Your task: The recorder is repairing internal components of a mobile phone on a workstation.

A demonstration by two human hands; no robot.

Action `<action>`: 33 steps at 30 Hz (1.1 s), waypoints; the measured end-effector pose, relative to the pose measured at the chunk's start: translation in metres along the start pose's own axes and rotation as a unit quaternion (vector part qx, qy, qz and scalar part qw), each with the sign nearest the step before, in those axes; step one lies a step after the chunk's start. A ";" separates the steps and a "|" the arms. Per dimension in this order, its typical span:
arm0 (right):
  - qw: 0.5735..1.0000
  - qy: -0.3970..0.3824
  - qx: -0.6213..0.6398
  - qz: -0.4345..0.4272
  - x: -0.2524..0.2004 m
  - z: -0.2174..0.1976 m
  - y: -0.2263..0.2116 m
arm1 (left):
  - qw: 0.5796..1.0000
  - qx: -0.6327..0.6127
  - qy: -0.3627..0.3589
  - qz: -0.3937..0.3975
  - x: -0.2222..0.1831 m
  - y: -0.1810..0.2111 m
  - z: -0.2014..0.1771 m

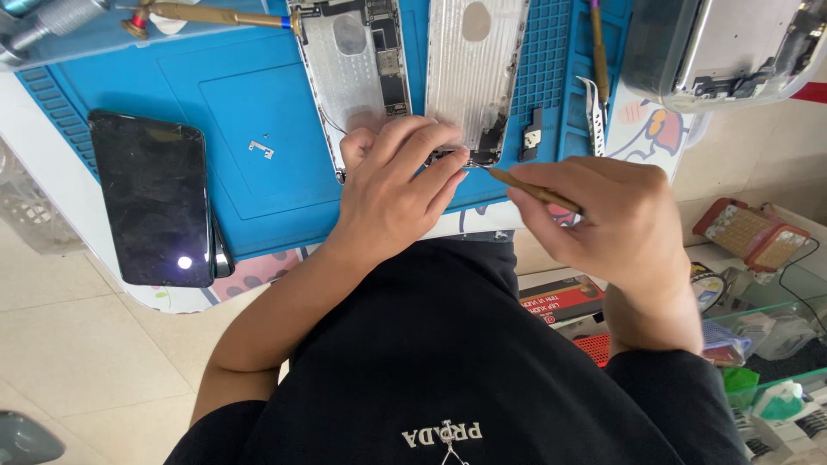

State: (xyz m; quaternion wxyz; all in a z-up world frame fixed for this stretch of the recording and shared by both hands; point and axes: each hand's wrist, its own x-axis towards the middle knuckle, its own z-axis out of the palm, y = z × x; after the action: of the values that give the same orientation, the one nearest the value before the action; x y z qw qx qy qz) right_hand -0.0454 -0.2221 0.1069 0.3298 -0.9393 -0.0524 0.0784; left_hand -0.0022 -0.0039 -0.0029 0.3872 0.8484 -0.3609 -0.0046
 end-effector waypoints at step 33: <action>0.994 0.075 -0.064 -0.042 -0.020 0.032 0.078 | 0.994 0.055 -0.092 -0.003 0.023 0.010 0.000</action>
State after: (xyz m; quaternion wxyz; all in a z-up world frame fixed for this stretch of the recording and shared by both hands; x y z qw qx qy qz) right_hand -0.0668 -0.2662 0.0356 0.2746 -0.9588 -0.0720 -0.0094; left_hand 0.0092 -0.0225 0.0105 0.3055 0.8653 -0.3923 -0.0638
